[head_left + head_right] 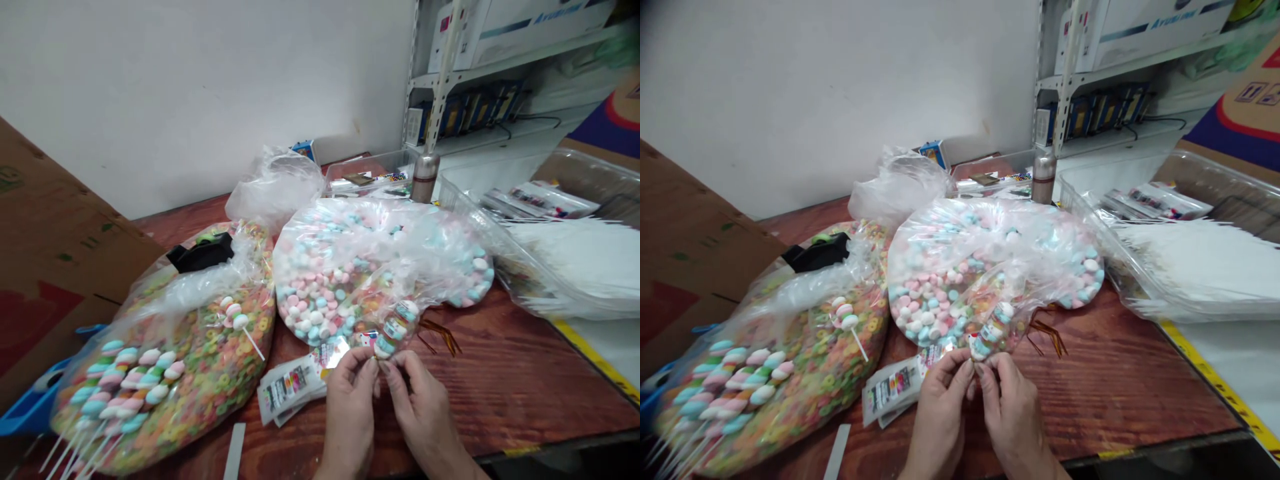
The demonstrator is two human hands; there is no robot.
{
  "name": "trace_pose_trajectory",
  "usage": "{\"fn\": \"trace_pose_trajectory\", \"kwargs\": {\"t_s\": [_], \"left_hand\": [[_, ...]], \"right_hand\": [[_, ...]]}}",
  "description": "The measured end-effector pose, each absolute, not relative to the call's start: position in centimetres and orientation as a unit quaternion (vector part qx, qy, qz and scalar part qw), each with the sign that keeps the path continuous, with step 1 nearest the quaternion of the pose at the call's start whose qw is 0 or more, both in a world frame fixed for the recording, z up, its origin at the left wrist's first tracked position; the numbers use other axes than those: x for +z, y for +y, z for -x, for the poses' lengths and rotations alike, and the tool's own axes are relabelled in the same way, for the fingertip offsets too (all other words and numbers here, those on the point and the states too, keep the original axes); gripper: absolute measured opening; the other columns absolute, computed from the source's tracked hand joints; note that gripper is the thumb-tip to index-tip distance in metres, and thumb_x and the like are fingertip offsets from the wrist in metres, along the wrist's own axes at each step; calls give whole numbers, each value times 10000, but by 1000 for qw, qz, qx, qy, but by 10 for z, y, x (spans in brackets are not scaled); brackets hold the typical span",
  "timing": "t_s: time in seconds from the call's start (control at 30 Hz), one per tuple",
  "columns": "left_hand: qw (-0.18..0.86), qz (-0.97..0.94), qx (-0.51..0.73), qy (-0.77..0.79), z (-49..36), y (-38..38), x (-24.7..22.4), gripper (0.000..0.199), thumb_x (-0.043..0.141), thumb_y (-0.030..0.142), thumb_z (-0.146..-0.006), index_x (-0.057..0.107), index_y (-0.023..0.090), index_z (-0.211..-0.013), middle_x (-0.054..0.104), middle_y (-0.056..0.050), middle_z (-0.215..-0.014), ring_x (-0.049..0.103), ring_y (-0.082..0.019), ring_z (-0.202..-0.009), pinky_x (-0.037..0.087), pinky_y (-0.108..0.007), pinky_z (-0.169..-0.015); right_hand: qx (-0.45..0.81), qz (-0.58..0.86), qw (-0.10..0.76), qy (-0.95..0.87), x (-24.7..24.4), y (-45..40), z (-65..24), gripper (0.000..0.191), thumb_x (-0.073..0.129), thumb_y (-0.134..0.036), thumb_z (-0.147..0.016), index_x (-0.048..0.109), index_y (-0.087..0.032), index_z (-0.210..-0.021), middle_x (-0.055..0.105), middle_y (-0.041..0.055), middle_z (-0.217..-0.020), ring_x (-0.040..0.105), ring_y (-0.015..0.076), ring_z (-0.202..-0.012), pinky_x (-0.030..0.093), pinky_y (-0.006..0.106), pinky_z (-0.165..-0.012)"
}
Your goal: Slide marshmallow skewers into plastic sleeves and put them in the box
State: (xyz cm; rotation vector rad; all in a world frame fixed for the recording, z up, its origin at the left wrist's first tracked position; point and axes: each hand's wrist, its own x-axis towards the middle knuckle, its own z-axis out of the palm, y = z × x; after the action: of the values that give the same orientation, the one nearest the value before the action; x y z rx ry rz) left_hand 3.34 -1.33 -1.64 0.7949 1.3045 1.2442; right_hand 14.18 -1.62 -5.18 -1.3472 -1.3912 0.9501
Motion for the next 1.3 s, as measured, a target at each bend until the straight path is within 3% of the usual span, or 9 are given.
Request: {"fn": "trace_pose_trajectory", "kwargs": {"t_s": [0.17,0.37,0.47,0.53,0.67,0.77,0.93,1.17,1.3], "left_hand": [[701,-154,556,419,-42,-12,-19,211,739,313,-790,655,127,-845,423,64,-564,282,-52,-496,271,-167,-487],[612,-285,572,467,-42,-14,-28,177,703,341,-829,677,194,-925,554,38,-667,424,-69,-527,361,-180,-531],[581,-386,527,487,-31,-12,-18,330,666,308,-856,657,252,-1181,701,-42,-997,630,-177,-892,487,-259,-805],[595,-452,466,474,-18,-11,-3,382,640,257,-864,642,273,-1246,646,-71,-1278,557,-255,-1203,410,-366,-1037],[554,-615,343,443,6,-14,22,313,530,94,-860,794,263,-849,433,-13,-1524,360,-310,-1408,240,-503,-1165],[435,-737,265,444,12,-16,21,465,439,-15,-811,793,287,-810,355,27,-1563,202,-317,-1471,185,-604,-1155],[264,-785,273,490,2,-19,2,511,469,-3,-822,698,294,-1170,198,-58,-1616,96,-352,-1483,199,-681,-1114],[354,-755,315,452,-2,-31,22,396,454,121,-897,801,311,-877,350,-28,-1559,163,-350,-1469,232,-665,-1110],[419,-640,360,534,-1,-42,20,351,541,315,-900,682,281,-1219,374,-108,-1550,164,-340,-1474,147,-616,-1155]], "right_hand": [[404,551,449,-576,-44,-7,-151,172,490,-339,-951,531,-214,-1062,682,40,-917,660,178,-785,493,255,-688],[340,504,449,-655,-37,-6,-156,171,413,-249,-970,553,-224,-874,609,20,-791,601,174,-750,468,253,-670],[280,479,453,-698,-35,-10,-158,130,413,-180,-951,537,-218,-947,614,36,-823,604,175,-744,470,254,-658],[233,437,439,-750,-32,-13,-162,142,411,-133,-928,527,-215,-922,597,39,-803,591,174,-714,460,258,-643],[204,401,412,-792,-24,-15,-177,159,419,-108,-929,530,-213,-885,572,29,-769,563,162,-685,425,261,-628],[287,419,400,-763,-18,-17,-187,143,431,-151,-960,525,-220,-877,565,11,-783,556,143,-697,411,246,-642],[516,416,385,-642,-10,-27,-180,203,473,-307,-955,534,-228,-779,538,-9,-741,509,144,-678,403,237,-632],[741,394,400,-368,-26,-29,-176,311,601,-470,-883,480,-213,-756,454,-48,-674,373,103,-592,325,206,-539],[643,410,386,-519,-21,-33,-169,247,544,-392,-928,505,-212,-763,505,-25,-726,449,118,-659,386,214,-609]]}}
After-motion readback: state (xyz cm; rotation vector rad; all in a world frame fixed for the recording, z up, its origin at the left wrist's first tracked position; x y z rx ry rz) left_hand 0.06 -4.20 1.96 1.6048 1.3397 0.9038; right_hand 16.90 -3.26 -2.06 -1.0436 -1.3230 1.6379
